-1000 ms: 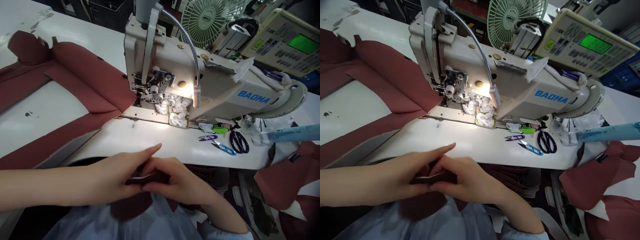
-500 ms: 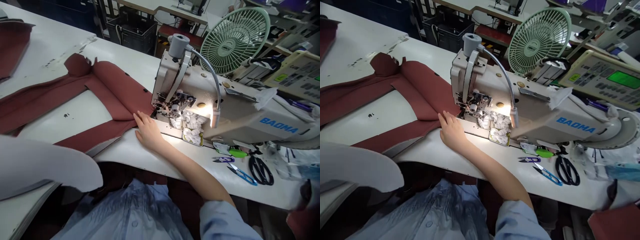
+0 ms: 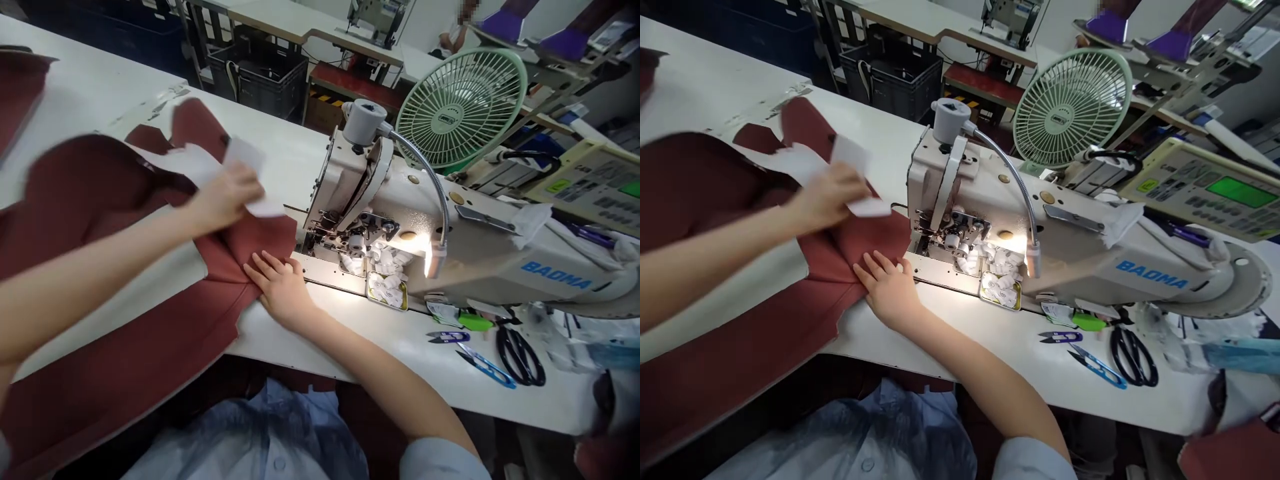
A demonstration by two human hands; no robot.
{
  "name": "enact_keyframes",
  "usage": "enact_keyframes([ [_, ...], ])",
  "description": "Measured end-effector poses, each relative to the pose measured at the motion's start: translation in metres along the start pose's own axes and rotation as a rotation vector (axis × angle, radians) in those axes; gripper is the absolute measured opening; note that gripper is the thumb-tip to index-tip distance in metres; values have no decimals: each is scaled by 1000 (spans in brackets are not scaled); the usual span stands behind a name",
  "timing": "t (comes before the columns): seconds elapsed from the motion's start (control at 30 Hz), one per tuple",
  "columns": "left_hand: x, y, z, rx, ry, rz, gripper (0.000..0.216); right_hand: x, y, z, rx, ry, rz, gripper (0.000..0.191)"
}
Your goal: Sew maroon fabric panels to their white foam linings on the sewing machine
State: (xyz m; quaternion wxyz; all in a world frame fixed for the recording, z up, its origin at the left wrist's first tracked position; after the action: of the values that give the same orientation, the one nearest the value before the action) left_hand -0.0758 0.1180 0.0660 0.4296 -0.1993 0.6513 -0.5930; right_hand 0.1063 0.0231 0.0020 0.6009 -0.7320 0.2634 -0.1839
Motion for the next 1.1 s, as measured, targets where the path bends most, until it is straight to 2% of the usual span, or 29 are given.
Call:
enact_keyframes([
  [0.1,-6,43,14,78,68,-89,19,19,4,7,24,47,44,48],
  [0.2,0,59,30,183,76,-126,21,24,9,11,14,36,71,46],
  [0.3,5,57,42,192,85,-108,33,20,8,14,-34,25,76,44],
  [0.4,3,58,52,171,73,-34,36,18,2,19,-110,1,31,42],
  [0.57,0,71,67,268,212,-27,33,28,-8,26,-211,-79,-37,42],
  [0.87,7,63,73,253,204,45,26,32,-2,26,-169,-104,20,41],
  [1.1,5,66,74,210,221,90,24,33,-4,27,-155,-120,42,41],
])
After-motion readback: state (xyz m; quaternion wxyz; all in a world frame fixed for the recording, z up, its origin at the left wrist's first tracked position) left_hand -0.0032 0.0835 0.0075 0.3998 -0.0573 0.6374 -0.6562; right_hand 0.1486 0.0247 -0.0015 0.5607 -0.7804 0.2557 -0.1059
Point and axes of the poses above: each hand's wrist, its own x-axis away from the middle knuckle, its own y-axis out of the palm, z = x × y, the point moved 3 cm from there along -x, towards the middle knuckle
